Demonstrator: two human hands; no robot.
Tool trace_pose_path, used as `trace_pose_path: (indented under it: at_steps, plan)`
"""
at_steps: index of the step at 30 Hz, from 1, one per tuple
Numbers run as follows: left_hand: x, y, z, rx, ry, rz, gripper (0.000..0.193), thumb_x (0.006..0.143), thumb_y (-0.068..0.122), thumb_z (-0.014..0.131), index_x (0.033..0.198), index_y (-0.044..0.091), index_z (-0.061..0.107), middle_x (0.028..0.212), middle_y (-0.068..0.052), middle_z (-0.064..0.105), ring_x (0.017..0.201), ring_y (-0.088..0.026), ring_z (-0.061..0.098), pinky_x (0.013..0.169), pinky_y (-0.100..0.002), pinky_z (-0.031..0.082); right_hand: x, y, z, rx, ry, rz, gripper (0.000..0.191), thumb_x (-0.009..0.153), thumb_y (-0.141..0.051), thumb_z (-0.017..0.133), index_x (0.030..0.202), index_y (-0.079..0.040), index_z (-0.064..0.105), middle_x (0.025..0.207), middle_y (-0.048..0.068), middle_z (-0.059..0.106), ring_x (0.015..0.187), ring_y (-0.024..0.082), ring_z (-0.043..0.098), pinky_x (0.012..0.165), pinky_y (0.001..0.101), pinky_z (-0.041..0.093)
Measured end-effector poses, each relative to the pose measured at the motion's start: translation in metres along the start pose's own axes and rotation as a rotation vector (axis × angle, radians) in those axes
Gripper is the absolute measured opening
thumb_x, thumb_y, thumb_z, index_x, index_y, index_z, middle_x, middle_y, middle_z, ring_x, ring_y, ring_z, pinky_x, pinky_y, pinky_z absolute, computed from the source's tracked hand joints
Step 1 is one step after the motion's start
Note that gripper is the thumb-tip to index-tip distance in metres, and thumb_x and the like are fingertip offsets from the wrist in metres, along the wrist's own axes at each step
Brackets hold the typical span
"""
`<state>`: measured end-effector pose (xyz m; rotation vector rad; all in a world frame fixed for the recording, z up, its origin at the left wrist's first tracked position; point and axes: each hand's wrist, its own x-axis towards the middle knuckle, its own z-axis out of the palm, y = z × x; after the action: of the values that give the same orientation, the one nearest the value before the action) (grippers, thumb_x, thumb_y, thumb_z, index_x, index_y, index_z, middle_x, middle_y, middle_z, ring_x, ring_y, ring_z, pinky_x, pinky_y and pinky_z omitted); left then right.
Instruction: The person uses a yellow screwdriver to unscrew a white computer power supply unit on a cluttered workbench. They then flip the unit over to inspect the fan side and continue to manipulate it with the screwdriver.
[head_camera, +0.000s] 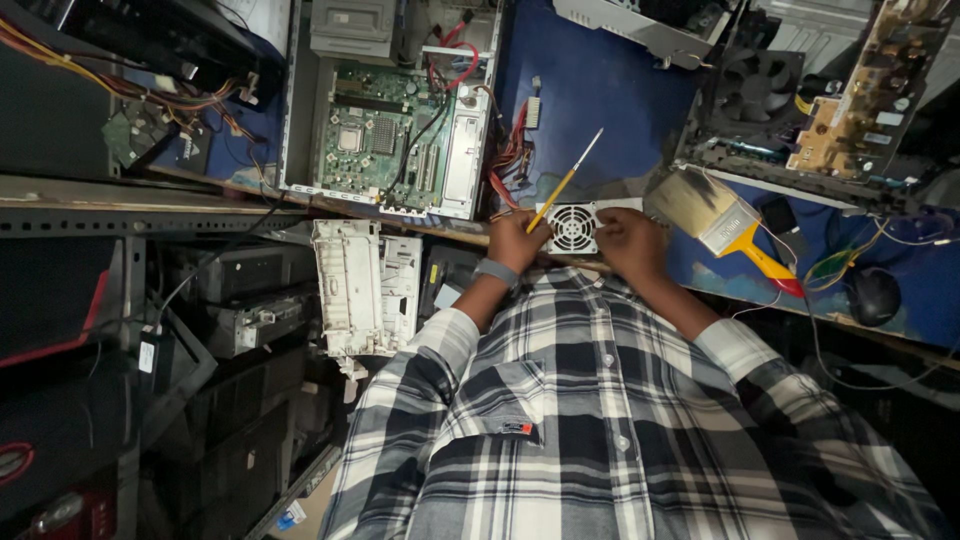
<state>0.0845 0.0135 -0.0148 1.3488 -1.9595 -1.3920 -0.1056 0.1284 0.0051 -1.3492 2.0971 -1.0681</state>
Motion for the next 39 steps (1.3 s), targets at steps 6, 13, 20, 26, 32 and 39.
trace_pose_path:
  at_steps: [6, 13, 20, 26, 32, 39]
  plan:
    - [0.0002, 0.0010, 0.0013, -0.009, 0.010, -0.031, 0.020, 0.082, 0.024, 0.078, 0.082, 0.005, 0.076, 0.067, -0.011, 0.072, 0.060, -0.016, 0.069, 0.060, -0.033, 0.054, 0.0004, -0.0004, 0.0015, -0.029, -0.032, 0.104, 0.028, 0.081, -0.012, 0.081, 0.107, -0.004, 0.078, 0.095, 0.014, 0.077, 0.082, 0.023, 0.075, 0.072, 0.0360, 0.059]
    - [0.0007, -0.0007, -0.0006, -0.031, 0.013, 0.034, 0.018, 0.082, 0.022, 0.077, 0.084, 0.004, 0.077, 0.071, -0.011, 0.073, 0.063, -0.017, 0.071, 0.063, -0.033, 0.055, 0.0040, 0.0017, 0.0023, -0.049, -0.041, 0.066, 0.027, 0.081, -0.014, 0.080, 0.106, -0.005, 0.079, 0.095, 0.013, 0.076, 0.079, 0.023, 0.074, 0.073, 0.0359, 0.059]
    - [0.0013, -0.0019, 0.0016, -0.034, 0.045, 0.040, 0.021, 0.082, 0.023, 0.078, 0.089, 0.003, 0.077, 0.076, -0.013, 0.075, 0.069, -0.018, 0.074, 0.066, -0.033, 0.056, 0.0041, 0.0030, 0.0022, -0.012, -0.054, 0.111, 0.026, 0.082, -0.015, 0.080, 0.106, -0.005, 0.078, 0.094, 0.013, 0.076, 0.079, 0.022, 0.075, 0.074, 0.0340, 0.059]
    - [0.0014, -0.0010, 0.0024, -0.022, 0.049, -0.012, 0.023, 0.083, 0.025, 0.079, 0.089, 0.002, 0.077, 0.074, -0.013, 0.074, 0.067, -0.018, 0.074, 0.063, -0.034, 0.056, 0.0028, 0.0020, 0.0013, -0.007, -0.032, 0.094, 0.025, 0.081, -0.014, 0.080, 0.105, -0.005, 0.079, 0.094, 0.013, 0.076, 0.079, 0.022, 0.075, 0.073, 0.0332, 0.059]
    - [0.0027, -0.0001, 0.0026, -0.008, 0.051, -0.040, 0.023, 0.084, 0.026, 0.078, 0.089, 0.003, 0.078, 0.071, -0.012, 0.074, 0.063, -0.017, 0.071, 0.062, -0.033, 0.055, 0.0044, 0.0011, 0.0013, 0.000, -0.012, 0.069, 0.024, 0.081, -0.013, 0.080, 0.103, -0.005, 0.080, 0.092, 0.013, 0.076, 0.076, 0.022, 0.074, 0.073, 0.0338, 0.059]
    - [0.0008, 0.0010, 0.0016, -0.032, 0.041, -0.039, 0.021, 0.086, 0.026, 0.078, 0.087, 0.005, 0.079, 0.072, -0.010, 0.075, 0.063, -0.015, 0.071, 0.062, -0.032, 0.055, 0.0034, 0.0002, 0.0019, -0.026, -0.005, 0.068, 0.023, 0.080, -0.014, 0.080, 0.102, -0.006, 0.080, 0.092, 0.011, 0.076, 0.076, 0.022, 0.074, 0.073, 0.0338, 0.059]
